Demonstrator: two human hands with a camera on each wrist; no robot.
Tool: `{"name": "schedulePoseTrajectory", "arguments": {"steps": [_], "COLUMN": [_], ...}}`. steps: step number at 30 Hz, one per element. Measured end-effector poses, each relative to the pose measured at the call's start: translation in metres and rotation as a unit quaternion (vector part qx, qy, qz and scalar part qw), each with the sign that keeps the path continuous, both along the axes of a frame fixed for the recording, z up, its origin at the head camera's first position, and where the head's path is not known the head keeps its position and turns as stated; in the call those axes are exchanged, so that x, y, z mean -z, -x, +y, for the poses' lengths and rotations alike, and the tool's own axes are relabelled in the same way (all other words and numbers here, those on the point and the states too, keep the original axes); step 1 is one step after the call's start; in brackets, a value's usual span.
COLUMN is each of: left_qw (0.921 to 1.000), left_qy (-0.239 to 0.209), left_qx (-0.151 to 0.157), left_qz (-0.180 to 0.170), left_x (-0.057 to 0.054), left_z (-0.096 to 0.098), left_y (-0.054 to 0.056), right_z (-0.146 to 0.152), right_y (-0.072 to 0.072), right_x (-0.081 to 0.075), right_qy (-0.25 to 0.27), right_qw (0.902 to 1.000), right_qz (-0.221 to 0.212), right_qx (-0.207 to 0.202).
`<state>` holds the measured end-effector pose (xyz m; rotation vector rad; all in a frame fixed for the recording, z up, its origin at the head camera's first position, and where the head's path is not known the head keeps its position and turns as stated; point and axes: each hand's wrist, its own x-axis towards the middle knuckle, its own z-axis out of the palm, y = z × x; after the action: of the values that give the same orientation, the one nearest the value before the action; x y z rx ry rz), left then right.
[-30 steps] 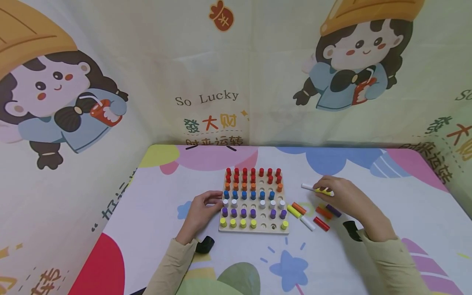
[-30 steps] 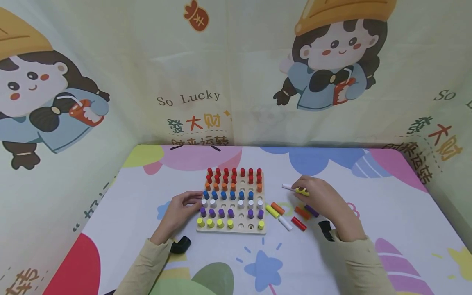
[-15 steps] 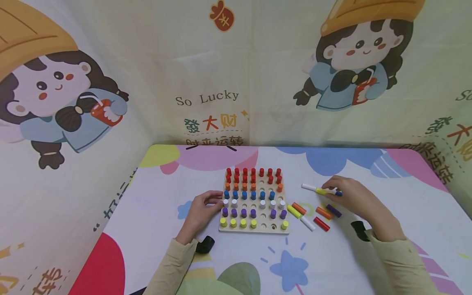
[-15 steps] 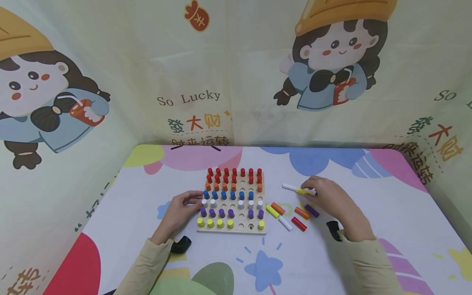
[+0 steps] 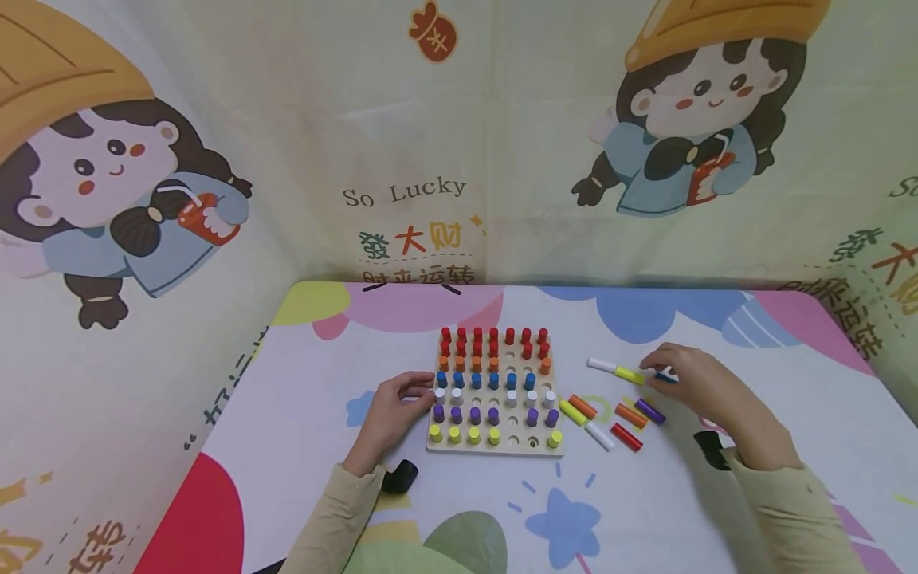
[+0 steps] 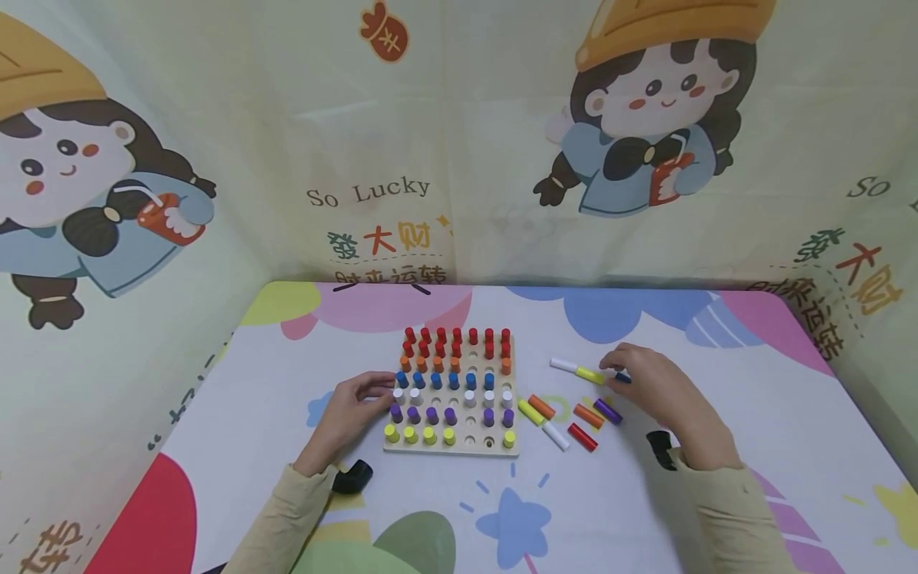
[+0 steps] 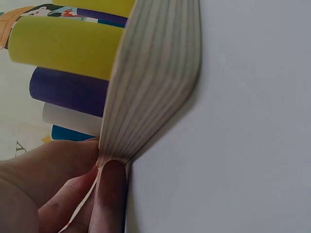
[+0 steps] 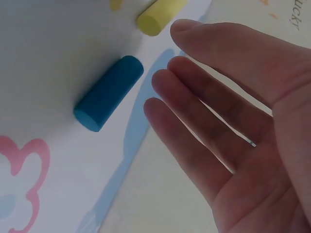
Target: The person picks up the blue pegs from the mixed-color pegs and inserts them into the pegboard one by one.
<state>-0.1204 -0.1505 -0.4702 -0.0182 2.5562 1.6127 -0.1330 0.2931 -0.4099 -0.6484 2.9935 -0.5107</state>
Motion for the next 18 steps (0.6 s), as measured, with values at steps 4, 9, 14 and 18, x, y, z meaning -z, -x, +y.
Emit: {"name": "schedulePoseTrajectory", "arguments": {"steps": [4, 9, 14, 18], "left_qw": [1.0000, 1.0000, 1.0000, 1.0000], "left_qy": [0.000, -0.001, -0.007, -0.007], "left_qx": [0.002, 0.003, 0.003, 0.001], "left_qz": [0.002, 0.003, 0.004, 0.004], "left_x": [-0.001, -0.002, -0.003, -0.004], "left_z": [0.000, 0.000, 0.001, 0.000], "left_y": [0.000, -0.001, -0.002, -0.002], "right_z": [0.003, 0.006, 0.010, 0.012], "right_y": [0.000, 0.001, 0.003, 0.004], "right_x": [0.002, 0.006, 0.008, 0.007], "right_qy": [-0.006, -0.013, -0.017, -0.023], "right_qw": [1.0000, 0.9999, 0.9998, 0.9996], "right_qz": [-0.003, 0.006, 0.001, -0.013], "right_qx": [0.001, 0.004, 0.005, 0.004]}}
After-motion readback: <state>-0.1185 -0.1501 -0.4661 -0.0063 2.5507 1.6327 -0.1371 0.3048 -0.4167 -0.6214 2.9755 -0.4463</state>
